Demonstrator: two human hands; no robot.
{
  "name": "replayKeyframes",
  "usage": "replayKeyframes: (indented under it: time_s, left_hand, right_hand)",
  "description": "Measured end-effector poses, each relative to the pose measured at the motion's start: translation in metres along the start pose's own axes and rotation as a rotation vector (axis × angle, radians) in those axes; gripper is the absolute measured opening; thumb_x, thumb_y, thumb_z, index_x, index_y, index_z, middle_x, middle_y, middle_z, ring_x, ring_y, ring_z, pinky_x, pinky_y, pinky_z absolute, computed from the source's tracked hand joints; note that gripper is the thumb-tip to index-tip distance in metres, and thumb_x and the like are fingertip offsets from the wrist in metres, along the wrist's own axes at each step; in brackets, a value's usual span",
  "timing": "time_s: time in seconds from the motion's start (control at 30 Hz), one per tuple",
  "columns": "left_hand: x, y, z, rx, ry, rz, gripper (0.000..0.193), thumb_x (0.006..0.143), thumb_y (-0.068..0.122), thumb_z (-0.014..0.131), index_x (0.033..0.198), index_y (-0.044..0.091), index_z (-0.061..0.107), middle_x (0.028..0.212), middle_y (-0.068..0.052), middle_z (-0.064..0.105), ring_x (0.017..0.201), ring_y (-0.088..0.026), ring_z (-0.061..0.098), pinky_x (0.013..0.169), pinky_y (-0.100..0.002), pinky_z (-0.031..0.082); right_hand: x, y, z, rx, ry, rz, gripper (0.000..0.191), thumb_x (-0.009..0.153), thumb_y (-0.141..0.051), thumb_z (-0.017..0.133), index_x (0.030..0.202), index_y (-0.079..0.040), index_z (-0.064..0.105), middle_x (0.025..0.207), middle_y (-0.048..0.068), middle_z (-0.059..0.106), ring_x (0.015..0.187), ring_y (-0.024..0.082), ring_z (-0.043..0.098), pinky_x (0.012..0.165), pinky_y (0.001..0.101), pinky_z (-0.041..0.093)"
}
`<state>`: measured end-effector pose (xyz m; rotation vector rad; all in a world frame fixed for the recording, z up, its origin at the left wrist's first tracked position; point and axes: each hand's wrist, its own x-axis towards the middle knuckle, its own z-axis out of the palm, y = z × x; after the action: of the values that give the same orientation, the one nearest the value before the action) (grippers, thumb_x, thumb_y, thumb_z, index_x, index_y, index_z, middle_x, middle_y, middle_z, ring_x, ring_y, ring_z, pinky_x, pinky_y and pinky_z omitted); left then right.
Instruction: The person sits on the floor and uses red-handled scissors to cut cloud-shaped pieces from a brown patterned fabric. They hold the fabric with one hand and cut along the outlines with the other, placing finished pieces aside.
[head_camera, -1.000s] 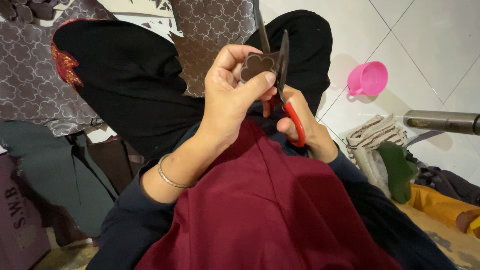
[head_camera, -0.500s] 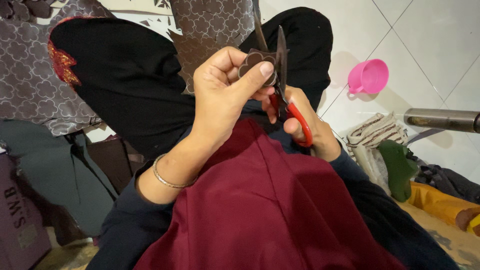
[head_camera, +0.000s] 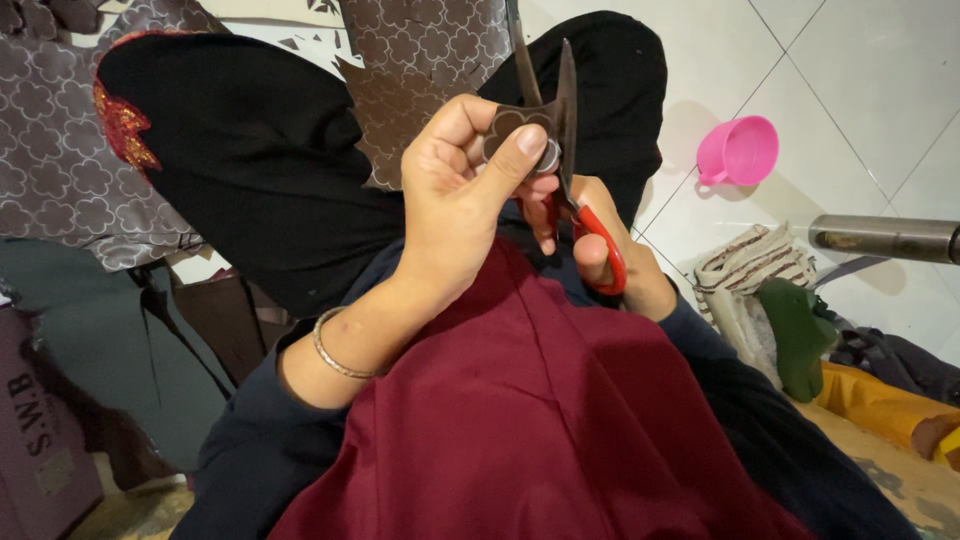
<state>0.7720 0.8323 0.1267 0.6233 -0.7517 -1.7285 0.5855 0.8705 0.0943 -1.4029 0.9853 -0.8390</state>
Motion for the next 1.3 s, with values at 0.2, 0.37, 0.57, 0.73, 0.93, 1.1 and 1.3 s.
replayKeyframes:
  time_s: [0.2,0.37,0.57,0.73,0.93,1.1,1.3]
  left_hand:
    - [-0.002,0.002,0.001,-0.004,-0.003,-0.004,0.014,0.104,0.012,0.070,0.105,0.001,0.061,0.094,-0.008,0.072,0.081,-0.012,0.071,0.066,-0.026,0.060]
    - [-0.002,0.003,0.001,-0.004,0.023,-0.050,0.015,0.103,0.013,0.069,0.105,0.001,0.061,0.093,-0.008,0.072,0.079,-0.012,0.072,0.068,-0.026,0.061]
    - [-0.002,0.003,0.000,-0.001,0.006,-0.017,0.015,0.104,0.013,0.070,0.106,0.001,0.061,0.095,-0.009,0.072,0.080,-0.012,0.071,0.071,-0.027,0.062]
    - [-0.002,0.001,0.000,-0.006,0.015,-0.021,0.016,0.104,0.014,0.070,0.105,0.001,0.061,0.095,-0.009,0.072,0.080,-0.013,0.071,0.072,-0.027,0.062]
    - [-0.002,0.001,-0.001,-0.030,0.007,-0.039,0.018,0.104,0.016,0.070,0.105,0.002,0.060,0.095,-0.008,0.072,0.081,-0.012,0.071,0.073,-0.027,0.062]
    - [-0.001,0.004,-0.003,0.023,-0.001,-0.044,0.018,0.104,0.016,0.070,0.107,0.001,0.061,0.096,-0.008,0.072,0.080,-0.012,0.072,0.074,-0.026,0.062]
    - [0.001,0.010,-0.007,0.066,-0.052,-0.031,0.017,0.103,0.014,0.072,0.107,0.000,0.064,0.094,-0.008,0.073,0.079,-0.010,0.070,0.074,-0.024,0.061]
  right_hand:
    - [0.009,-0.024,0.003,-0.010,-0.068,-0.021,0.108,0.070,-0.102,0.046,0.111,-0.002,0.053,0.096,0.005,0.054,0.075,0.011,0.052,0.067,0.0264,0.046]
    - [-0.006,-0.038,0.008,-0.073,0.044,0.086,0.118,0.071,-0.103,0.041,0.128,0.000,0.045,0.108,0.008,0.058,0.083,0.012,0.053,0.080,0.0275,0.048]
    - [0.003,-0.007,-0.007,-0.044,-0.091,-0.020,0.116,0.070,-0.103,0.043,0.122,0.000,0.052,0.096,0.006,0.055,0.078,0.011,0.050,0.070,0.0266,0.045]
    - [-0.001,-0.009,-0.005,-0.035,-0.037,0.037,0.117,0.067,-0.105,0.043,0.117,0.000,0.053,0.082,0.000,0.049,0.072,0.009,0.045,0.064,0.0249,0.039]
    - [0.010,-0.016,-0.002,-0.026,-0.076,0.047,0.111,0.061,-0.108,0.041,0.098,-0.003,0.052,0.073,-0.002,0.049,0.064,0.008,0.044,0.058,0.0243,0.035]
    - [0.005,-0.022,-0.001,-0.063,-0.026,0.083,0.109,0.059,-0.110,0.040,0.090,-0.005,0.049,0.073,-0.002,0.047,0.064,0.008,0.041,0.057,0.0254,0.031]
    - [0.006,-0.027,-0.009,-0.099,-0.034,0.086,0.101,0.059,-0.110,0.039,0.071,-0.009,0.045,0.066,-0.002,0.046,0.060,0.008,0.043,0.055,0.0250,0.031]
